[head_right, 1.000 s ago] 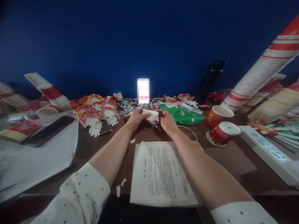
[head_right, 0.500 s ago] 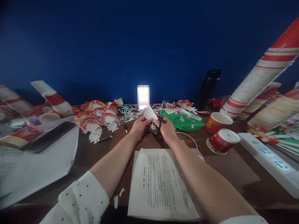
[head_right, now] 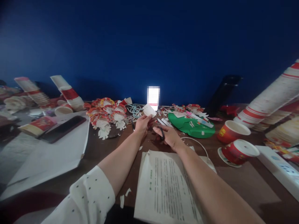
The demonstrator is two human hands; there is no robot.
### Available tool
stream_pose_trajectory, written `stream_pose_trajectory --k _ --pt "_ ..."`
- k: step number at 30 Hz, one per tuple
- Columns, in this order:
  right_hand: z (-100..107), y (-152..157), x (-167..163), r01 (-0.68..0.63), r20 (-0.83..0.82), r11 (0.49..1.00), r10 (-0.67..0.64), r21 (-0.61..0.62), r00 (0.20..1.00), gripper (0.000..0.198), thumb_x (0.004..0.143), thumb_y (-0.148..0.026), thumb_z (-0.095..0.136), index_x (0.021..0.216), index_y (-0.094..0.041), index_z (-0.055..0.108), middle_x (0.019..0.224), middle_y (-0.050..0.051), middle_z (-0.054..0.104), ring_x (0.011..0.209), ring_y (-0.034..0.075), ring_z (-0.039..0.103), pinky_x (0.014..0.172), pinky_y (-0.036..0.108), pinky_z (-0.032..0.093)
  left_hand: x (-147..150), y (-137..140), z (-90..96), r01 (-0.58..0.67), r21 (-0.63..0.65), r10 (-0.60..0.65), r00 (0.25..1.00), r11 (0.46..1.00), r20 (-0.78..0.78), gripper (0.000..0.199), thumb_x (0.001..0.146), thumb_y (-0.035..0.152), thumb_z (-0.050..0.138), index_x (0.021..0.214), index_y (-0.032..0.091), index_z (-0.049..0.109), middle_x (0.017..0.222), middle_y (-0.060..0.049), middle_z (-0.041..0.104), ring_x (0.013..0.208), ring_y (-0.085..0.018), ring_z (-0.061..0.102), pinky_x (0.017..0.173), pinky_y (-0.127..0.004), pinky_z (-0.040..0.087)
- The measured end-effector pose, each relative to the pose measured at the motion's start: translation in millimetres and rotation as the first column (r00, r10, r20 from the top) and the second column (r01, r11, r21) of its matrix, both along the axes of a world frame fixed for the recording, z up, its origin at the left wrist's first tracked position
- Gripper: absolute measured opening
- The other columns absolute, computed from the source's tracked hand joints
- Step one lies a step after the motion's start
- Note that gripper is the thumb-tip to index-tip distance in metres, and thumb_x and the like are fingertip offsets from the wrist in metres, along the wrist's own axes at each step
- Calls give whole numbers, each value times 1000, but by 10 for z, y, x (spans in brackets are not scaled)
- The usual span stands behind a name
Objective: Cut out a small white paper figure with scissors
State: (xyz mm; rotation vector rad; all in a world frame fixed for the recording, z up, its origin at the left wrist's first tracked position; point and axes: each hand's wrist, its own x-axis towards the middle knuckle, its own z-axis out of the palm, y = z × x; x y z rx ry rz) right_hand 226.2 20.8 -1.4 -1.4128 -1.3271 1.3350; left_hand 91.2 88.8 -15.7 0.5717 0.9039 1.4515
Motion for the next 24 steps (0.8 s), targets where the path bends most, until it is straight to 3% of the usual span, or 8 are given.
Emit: stream_pose_trajectory --k 5,9,18,24 --pt "16 -7 8 -49 41 995 46 83 998 48 65 -61 84 86 -19 77 65 3 63 56 14 53 45 25 34 -5 13 -33 38 62 -35 998 997 -55 19 84 14 70 68 16 62 62 -1 67 63 -13 67 66 -24 53" --pt "40 4 13 -30 28 996 28 81 999 53 62 -59 86 96 -18 80 63 1 62 57 16 54 49 28 41 2 24 -54 61 96 -51 993 993 -108 18 81 19 76 69 16 63 61 0 65 64 -15 68 69 -26 55" --pt "58 27 28 -9 53 988 1 156 999 43 63 -57 87 80 -18 81 58 1 61 51 14 51 52 29 41 4 7 -45 78 121 -60 987 990 -151 17 80 21 76 71 16 63 64 0 66 72 -18 72 76 -32 60" --pt "30 46 67 -38 90 982 21 185 996 43 67 -59 84 79 -17 81 57 2 63 50 14 53 51 29 39 3 0 -34 84 115 -69 989 990 -131 19 79 20 78 69 15 62 63 0 65 73 -18 72 79 -33 60"
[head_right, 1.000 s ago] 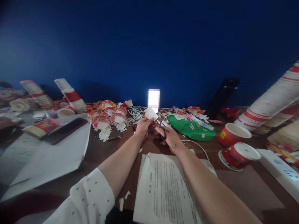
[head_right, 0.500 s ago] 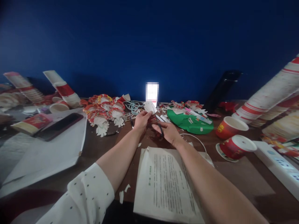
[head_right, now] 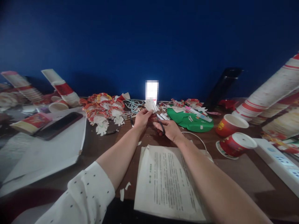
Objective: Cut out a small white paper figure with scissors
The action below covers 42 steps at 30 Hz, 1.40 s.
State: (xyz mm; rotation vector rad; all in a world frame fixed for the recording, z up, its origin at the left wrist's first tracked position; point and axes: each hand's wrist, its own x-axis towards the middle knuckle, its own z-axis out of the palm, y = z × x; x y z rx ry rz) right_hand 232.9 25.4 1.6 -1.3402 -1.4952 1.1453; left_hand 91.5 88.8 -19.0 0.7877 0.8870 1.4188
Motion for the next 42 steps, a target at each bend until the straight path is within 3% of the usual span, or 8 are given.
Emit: stream_pose_trajectory --k 16,34,42 --pt "55 -16 -12 -10 51 1000 9 27 999 42 68 -61 83 63 -20 74 52 1 59 47 14 50 50 29 39 -13 12 31 -5 -15 5 1000 1000 -12 15 81 17 76 72 16 64 65 -1 67 70 -18 71 71 -30 57" --pt "36 -6 0 -8 60 1000 6 28 998 48 66 -66 82 69 -18 75 53 0 59 47 13 50 49 28 38 -32 -33 121 -5 -52 4 1000 999 -15 15 79 13 77 71 15 64 62 -1 66 71 -17 72 75 -30 57" --pt "0 10 15 -21 58 999 18 38 998 45 70 -61 81 61 -19 69 53 0 58 48 13 49 50 28 37 -33 -17 106 -21 -40 19 999 999 -47 17 79 16 78 71 16 63 64 -1 67 69 -17 71 75 -31 58"
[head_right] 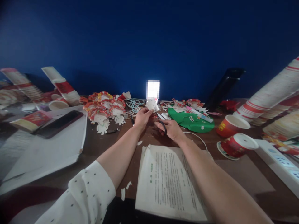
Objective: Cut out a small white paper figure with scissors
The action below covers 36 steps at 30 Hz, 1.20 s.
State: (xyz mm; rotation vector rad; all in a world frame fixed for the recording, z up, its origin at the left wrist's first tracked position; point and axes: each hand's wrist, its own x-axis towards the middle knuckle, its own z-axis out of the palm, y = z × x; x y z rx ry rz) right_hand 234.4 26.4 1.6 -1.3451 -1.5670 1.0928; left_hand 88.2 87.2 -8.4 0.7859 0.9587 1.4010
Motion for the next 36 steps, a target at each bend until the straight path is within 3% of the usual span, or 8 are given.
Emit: stream_pose_trajectory --k 16,26,33,36 --pt "-39 1 -11 5 -31 1000 -5 1 999 47 71 -66 80 72 -19 75 56 1 58 48 13 49 47 28 38 5 1 2 -7 -14 8 999 1000 34 17 82 13 74 71 16 62 63 1 65 62 -14 67 68 -27 55" --pt "-69 10 10 -18 -4 1000 18 6 1000 50 73 -67 77 70 -17 71 57 2 58 51 14 51 50 29 35 9 6 -56 35 20 -35 999 999 34 25 78 24 81 69 16 60 62 0 66 59 -13 66 64 -25 54" --pt "-34 -25 -13 6 -53 999 -9 -46 999 54 70 -69 78 83 -16 75 61 2 61 52 13 51 50 28 36 30 -28 -51 54 18 -55 998 998 31 26 78 23 81 66 16 59 60 -1 66 54 -13 65 63 -26 55" --pt "-31 -25 -13 7 -61 999 -10 -48 998 55 69 -71 78 76 -16 72 60 2 60 52 13 50 50 28 35 37 -45 -43 59 16 -60 997 998 42 28 76 24 83 66 16 58 60 -1 67 54 -13 65 62 -27 55"
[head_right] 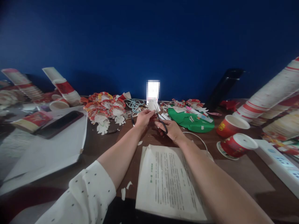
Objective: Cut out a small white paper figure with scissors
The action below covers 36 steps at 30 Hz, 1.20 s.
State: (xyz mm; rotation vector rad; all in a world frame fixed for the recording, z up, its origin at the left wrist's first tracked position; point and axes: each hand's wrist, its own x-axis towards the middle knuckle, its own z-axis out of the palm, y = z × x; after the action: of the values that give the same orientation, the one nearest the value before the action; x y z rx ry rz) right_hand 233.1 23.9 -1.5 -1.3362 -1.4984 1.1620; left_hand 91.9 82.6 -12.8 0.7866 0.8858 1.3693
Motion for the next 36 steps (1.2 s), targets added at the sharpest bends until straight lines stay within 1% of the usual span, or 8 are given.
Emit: stream_pose_trajectory --k 3,6,9,14,22,28,31,36 --pt "5 0 1 -4 9 1000 4 14 1000 55 69 -71 78 67 -17 67 57 2 59 51 13 49 50 29 34 -1 -10 19 7 -4 -7 1000 1000 15 27 76 21 81 65 16 57 59 -1 66 54 -13 65 61 -26 55" --pt "37 -10 -7 -9 27 1000 8 23 1000 57 69 -73 76 62 -18 64 54 1 57 50 13 48 51 29 34 -5 -8 25 9 -7 -9 1000 1000 21 25 79 19 78 65 16 57 58 -1 66 55 -13 66 61 -24 55" --pt "72 -19 -15 -21 42 999 20 28 999 58 67 -74 76 60 -19 62 52 1 55 50 13 47 51 29 35 -5 5 10 7 -12 -6 1000 1000 12 25 78 20 80 66 16 58 58 -1 66 56 -13 66 63 -25 55" --pt "59 -8 -8 -18 42 999 16 46 999 57 70 -73 76 57 -19 61 51 1 55 49 12 46 50 29 33 -1 15 2 14 -39 -13 1000 999 16 28 76 21 82 65 17 56 59 -1 66 56 -13 65 65 -26 55" --pt "42 6 -13 -12 20 999 12 29 1000 54 69 -69 79 59 -19 63 51 1 53 49 12 45 49 29 34 -3 9 2 22 -35 -21 999 999 37 28 80 17 76 63 17 54 58 -1 66 57 -13 66 64 -25 55" --pt "18 11 -14 -14 36 998 13 53 999 55 70 -72 77 64 -18 65 51 0 54 50 13 46 51 30 33 1 26 -19 20 -47 -18 999 999 47 30 78 19 80 63 17 54 61 -1 67 57 -15 66 66 -27 55" --pt "24 2 -17 -14 50 997 11 69 999 54 73 -71 75 65 -19 66 53 1 54 51 14 47 52 30 33 4 29 -35 7 -39 -6 1000 999 28 27 79 20 78 64 17 56 61 -1 67 58 -14 66 68 -28 55" --pt "23 -10 -34 -3 31 1000 2 30 1000 52 71 -70 77 63 -20 63 53 1 53 52 15 47 52 30 33 7 10 -51 -6 -11 5 1000 1000 -22 22 80 22 76 65 15 61 62 -2 68 57 -12 65 68 -26 54"
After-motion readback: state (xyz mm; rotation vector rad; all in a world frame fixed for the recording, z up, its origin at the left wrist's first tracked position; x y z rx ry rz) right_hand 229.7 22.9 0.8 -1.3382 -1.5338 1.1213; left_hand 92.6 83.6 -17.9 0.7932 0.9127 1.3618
